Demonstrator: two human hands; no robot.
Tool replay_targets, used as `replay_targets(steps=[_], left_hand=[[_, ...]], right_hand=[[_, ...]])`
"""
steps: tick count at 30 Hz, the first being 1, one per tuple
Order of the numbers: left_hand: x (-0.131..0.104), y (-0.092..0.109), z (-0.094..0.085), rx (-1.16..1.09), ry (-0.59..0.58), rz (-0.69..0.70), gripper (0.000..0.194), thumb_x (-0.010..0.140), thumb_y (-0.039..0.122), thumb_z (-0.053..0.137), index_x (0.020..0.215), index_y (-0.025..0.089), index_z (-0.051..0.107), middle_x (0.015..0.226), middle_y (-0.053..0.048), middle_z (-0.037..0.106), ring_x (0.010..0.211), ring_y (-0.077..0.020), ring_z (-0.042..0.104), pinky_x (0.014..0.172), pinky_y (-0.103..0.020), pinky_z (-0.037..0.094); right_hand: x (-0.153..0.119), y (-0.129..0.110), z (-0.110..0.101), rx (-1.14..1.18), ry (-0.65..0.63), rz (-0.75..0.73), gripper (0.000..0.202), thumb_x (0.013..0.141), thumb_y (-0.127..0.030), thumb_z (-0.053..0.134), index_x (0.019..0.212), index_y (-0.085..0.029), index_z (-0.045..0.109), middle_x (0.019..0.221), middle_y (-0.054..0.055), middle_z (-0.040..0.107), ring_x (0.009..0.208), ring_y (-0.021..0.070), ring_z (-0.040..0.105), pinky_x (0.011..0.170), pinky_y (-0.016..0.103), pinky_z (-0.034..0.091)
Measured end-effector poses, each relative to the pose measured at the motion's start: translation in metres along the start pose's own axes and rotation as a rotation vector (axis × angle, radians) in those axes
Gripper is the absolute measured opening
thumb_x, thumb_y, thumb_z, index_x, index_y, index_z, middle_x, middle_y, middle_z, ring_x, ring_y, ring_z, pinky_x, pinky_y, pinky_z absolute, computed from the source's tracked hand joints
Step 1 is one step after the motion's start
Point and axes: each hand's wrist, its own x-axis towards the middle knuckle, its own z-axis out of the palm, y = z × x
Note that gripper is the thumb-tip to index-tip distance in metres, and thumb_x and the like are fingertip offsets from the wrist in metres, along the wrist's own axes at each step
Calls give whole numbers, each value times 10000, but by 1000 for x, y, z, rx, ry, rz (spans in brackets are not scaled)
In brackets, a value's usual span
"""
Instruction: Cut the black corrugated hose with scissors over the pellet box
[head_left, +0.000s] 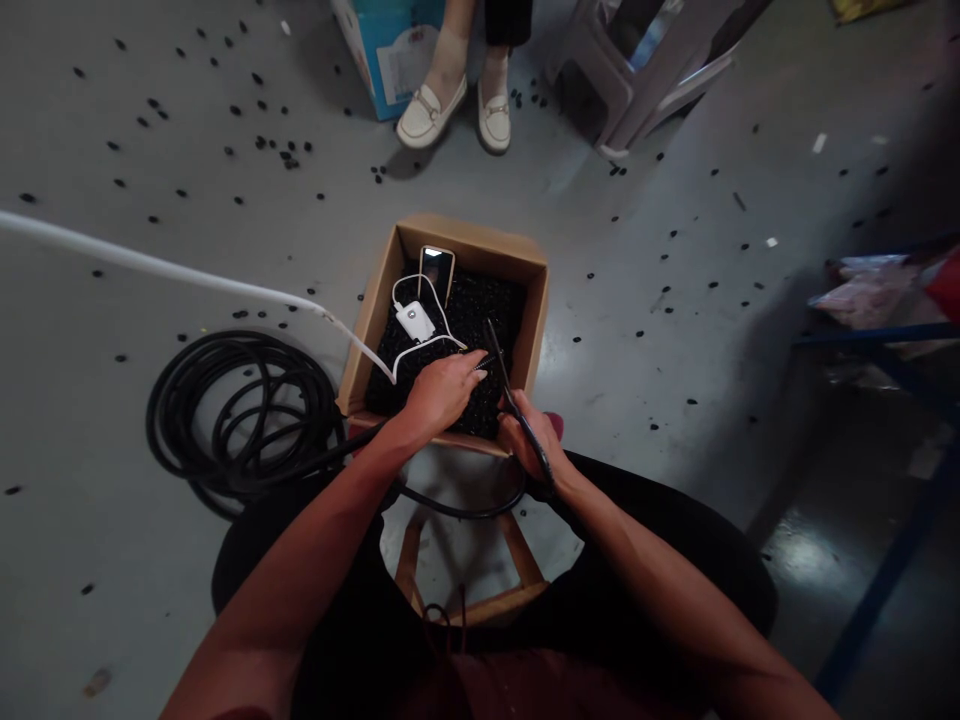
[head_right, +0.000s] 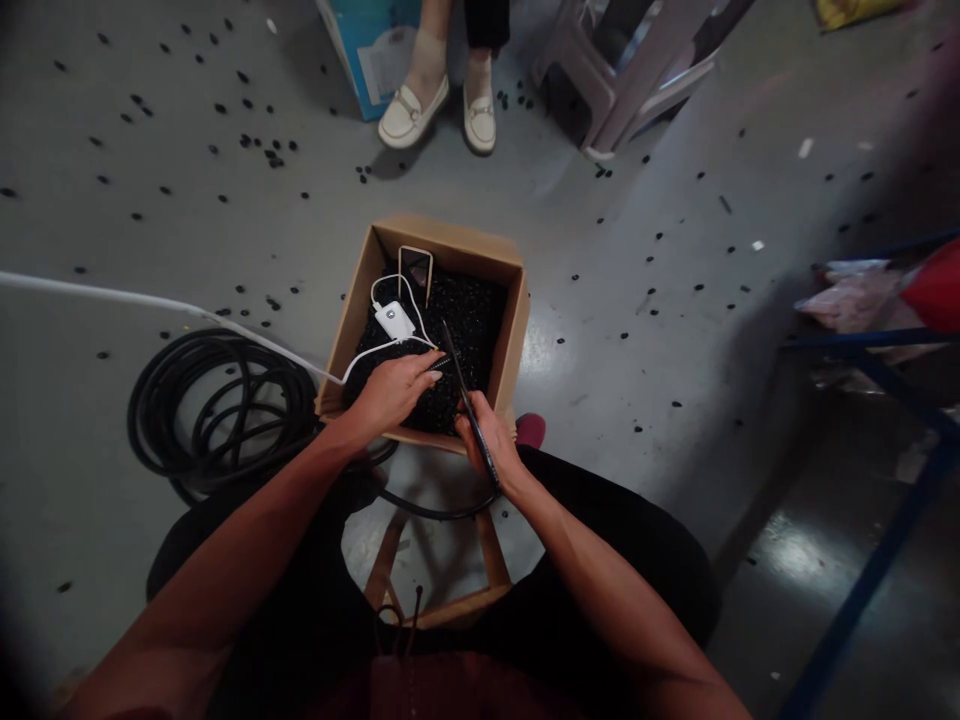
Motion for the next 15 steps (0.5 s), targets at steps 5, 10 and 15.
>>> replay_targets(steps=[5, 10, 15], left_hand=[[1, -2, 2, 36, -8, 3, 403, 930, 247, 397, 1289, 141, 545, 1226, -116, 636, 1127, -209, 594, 965, -327, 440], [1, -4, 2, 50, -13, 2, 405, 930, 253, 396, 1290, 140, 543, 1223, -120, 634, 1115, -213, 597, 952, -329, 442], [2, -5, 1, 65, -30, -5, 405, 928, 255, 398, 1294, 152, 538, 1204, -123, 642, 1106, -223, 599, 933, -348, 448]], right_hand=[[0, -5, -2, -142, 15, 11, 173, 806, -338, 380, 912, -231, 465, 660, -21, 506, 582, 157, 476, 578, 281, 357], [2, -6, -2, -226, 28, 23, 166, 803, -322, 367, 905, -231, 460, 686, -8, 534, 590, 162, 480, 603, 284, 355], [5, -4, -2, -318, 27, 82, 152, 803, -261, 397, 925, -237, 484, 708, 13, 579, 653, 181, 531, 627, 277, 354]])
